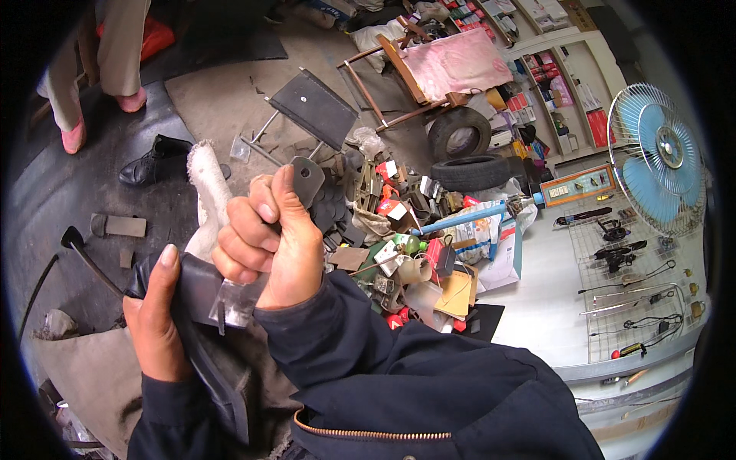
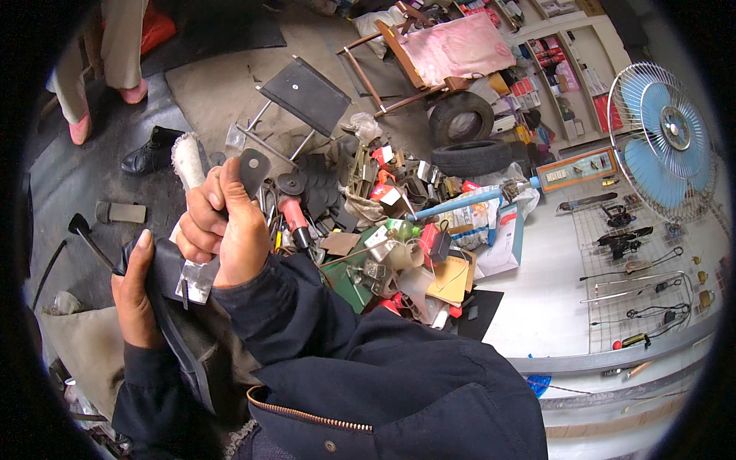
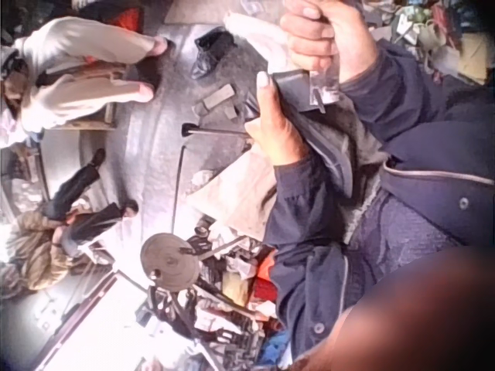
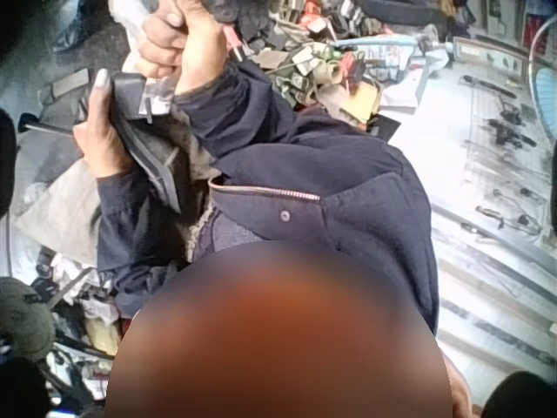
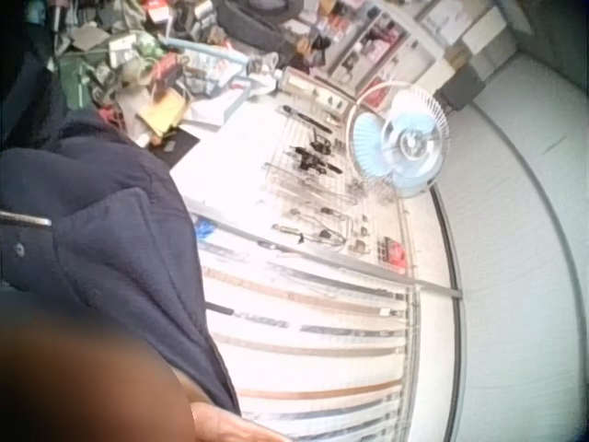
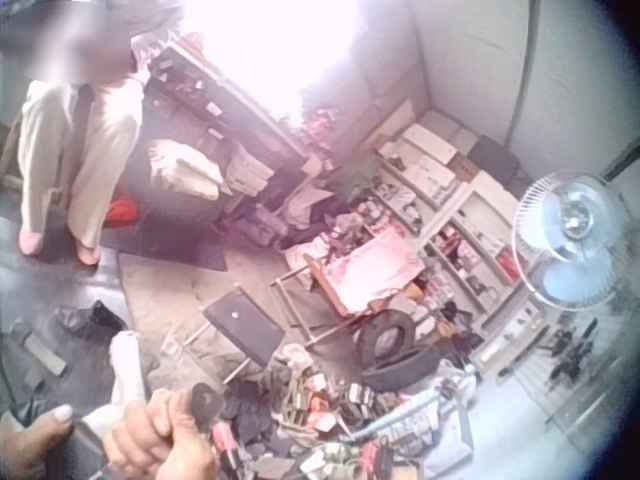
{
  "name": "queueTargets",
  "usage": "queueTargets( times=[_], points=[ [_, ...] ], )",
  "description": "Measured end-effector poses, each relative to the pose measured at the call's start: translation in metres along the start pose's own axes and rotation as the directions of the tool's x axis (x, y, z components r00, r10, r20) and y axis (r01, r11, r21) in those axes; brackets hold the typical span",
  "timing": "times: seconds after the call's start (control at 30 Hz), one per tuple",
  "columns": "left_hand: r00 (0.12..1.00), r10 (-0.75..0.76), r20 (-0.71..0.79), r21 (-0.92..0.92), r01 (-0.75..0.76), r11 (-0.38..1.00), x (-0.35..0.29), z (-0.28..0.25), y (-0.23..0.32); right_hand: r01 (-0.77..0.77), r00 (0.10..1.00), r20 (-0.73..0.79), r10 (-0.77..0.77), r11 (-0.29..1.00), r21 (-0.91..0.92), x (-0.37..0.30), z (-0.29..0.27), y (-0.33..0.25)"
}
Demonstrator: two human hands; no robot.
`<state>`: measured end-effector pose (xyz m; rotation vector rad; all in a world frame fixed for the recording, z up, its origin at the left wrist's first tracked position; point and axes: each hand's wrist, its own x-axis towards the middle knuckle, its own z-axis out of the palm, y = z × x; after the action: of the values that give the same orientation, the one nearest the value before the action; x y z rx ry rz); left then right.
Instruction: The person holds a black leather shoe and uses a small metal scraper to smooth the sole and heel edges. The person repeatedly turns the shoe to access different areas, then sets it down and picks up the second shoe to continue scraping the sole.
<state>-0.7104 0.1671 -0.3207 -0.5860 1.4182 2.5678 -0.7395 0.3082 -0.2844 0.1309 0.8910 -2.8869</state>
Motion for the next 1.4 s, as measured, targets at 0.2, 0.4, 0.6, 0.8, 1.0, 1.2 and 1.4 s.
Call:
queueTargets(
  times=[0.2,0.4,0.6,0.8,1.0,1.2,1.4],
  points=[
    [1.0,0.006,-0.005,-0.025,-0.006,1.0,-0.002,0.008,0.0,0.061,0.996,-0.068,-0.059,0.998,0.033,0.01,0.001,-0.002],
    [0.999,-0.012,-0.032,-0.045,0.01,0.999,-0.002,0.01,0.0,0.089,0.996,-0.01,-0.089,0.996,-0.002,0.012,0.002,0.007],
    [0.999,-0.016,-0.035,-0.014,0.015,1.0,-0.002,0.007,-0.001,0.067,0.997,0.046,-0.065,0.996,-0.055,0.005,0.001,0.009],
    [1.0,-0.024,-0.01,-0.012,0.024,1.0,-0.001,0.004,-0.002,0.002,0.999,0.043,0.001,0.998,-0.058,-0.001,0.0,0.005],
    [0.999,-0.033,0.02,-0.025,0.034,0.999,-0.001,0.002,-0.004,-0.01,0.998,0.067,0.013,0.999,-0.048,-0.005,-0.001,0.002],
    [0.998,-0.053,0.025,-0.022,0.054,0.998,-0.001,0.0,-0.002,-0.01,0.996,0.086,0.012,1.0,-0.022,-0.007,-0.005,0.002],
    [0.998,-0.057,0.03,-0.044,0.058,0.997,0.0,-0.003,-0.004,-0.018,0.997,0.075,0.019,1.0,-0.011,-0.01,-0.007,0.002]
  ],
)
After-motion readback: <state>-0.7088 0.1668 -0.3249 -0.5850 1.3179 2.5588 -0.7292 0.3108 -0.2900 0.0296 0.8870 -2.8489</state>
